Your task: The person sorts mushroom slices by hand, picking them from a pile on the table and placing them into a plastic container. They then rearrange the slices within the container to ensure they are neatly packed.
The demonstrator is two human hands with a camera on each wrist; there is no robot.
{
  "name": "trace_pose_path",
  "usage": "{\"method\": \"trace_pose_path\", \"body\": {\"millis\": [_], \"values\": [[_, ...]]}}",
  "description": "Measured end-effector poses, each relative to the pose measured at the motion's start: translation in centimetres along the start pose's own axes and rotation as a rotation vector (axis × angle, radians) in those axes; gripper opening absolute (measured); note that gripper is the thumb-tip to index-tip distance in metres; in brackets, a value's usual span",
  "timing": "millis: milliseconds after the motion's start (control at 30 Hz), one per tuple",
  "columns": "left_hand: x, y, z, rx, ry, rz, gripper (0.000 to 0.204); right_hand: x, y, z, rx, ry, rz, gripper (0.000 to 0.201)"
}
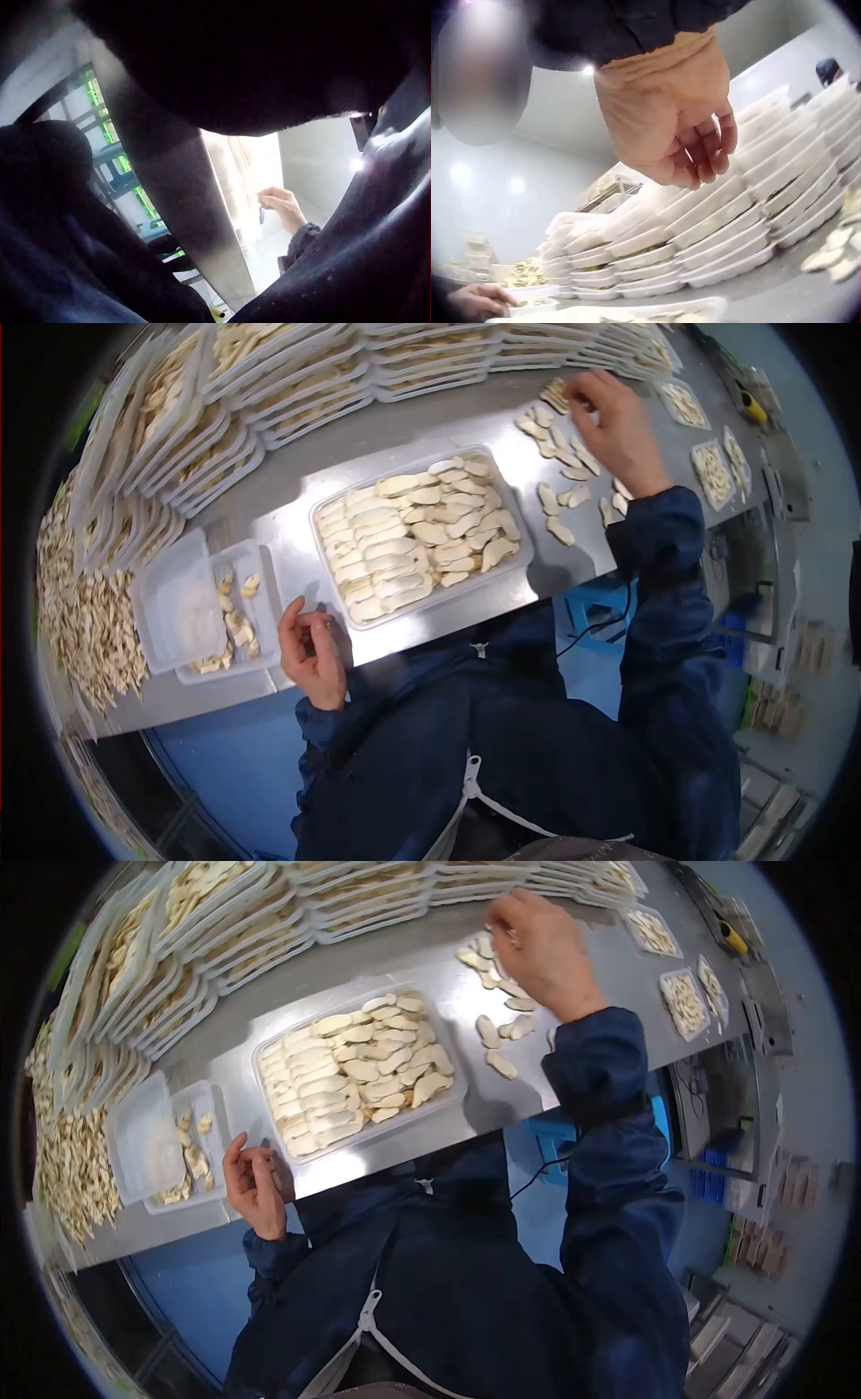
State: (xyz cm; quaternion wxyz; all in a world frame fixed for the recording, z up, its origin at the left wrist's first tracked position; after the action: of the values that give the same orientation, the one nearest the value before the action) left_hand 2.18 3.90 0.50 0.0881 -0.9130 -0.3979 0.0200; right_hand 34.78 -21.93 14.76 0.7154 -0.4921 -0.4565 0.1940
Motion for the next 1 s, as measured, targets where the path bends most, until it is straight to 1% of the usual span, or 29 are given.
{"method": "trace_pose_path", "body": {"millis": [67, 167, 267, 367, 467, 567, 600, 700, 800, 900, 1000], "values": [[0.0, 0.0, 0.2, 0.003, 0.014, 0.003, 0.033, -2.6, -1.1, -5.0, -0.096, 0.178, 0.081, 0.011], [0.1, 0.2, 0.1, 0.016, 0.034, -0.002, 0.032, -6.3, 1.2, -9.5, -0.224, 0.312, 0.467, 0.014], [0.1, 0.2, 0.1, 0.038, 0.016, -0.001, 0.032, -6.7, 2.8, -7.9, -0.047, 0.289, 0.318, 0.017], [0.1, 0.1, 0.2, 0.065, -0.011, -0.004, 0.032, -5.9, 5.0, -6.8, -0.005, 0.235, 0.191, 0.020], [0.1, 0.2, 0.1, 0.059, 0.037, -0.011, 0.031, -4.5, 6.7, -5.5, 0.050, 0.202, 0.204, 0.023], [0.1, 0.2, 0.3, 0.060, 0.004, -0.019, 0.031, -3.3, 7.9, -4.3, -0.021, 0.113, 0.180, 0.023], [0.1, 0.2, 0.2, 0.057, 0.010, -0.012, 0.031, -2.9, 8.2, -4.0, -0.012, 0.128, 0.205, 0.022], [0.0, 0.2, 0.2, 0.048, 0.016, -0.006, 0.031, -2.5, 9.3, -4.1, -0.059, 0.058, 0.193, 0.022], [0.0, 0.3, -0.1, 0.054, 0.001, -0.008, 0.031, -2.2, 9.7, -4.3, -0.086, 0.090, 0.221, 0.018], [-0.1, 0.2, -0.2, 0.065, -0.011, -0.009, 0.031, -2.0, 8.8, -5.0, -0.078, 0.177, 0.229, 0.019], [0.0, 0.2, -0.2, 0.058, -0.006, 0.001, 0.032, -3.0, 7.2, -5.9, 0.096, 0.217, 0.073, 0.019]]}}
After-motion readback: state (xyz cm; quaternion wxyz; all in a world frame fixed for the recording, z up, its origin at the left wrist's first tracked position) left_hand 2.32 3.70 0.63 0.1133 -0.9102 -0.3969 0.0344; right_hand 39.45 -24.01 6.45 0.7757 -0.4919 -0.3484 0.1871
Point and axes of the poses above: each hand's wrist, its own x-axis towards the middle knuckle, its own y-axis out of the palm, z = x × y, the point moved 4 cm from there along x, towards the middle knuckle, and after that the axes turned 5 degrees about -y, right-handed, at the moved point
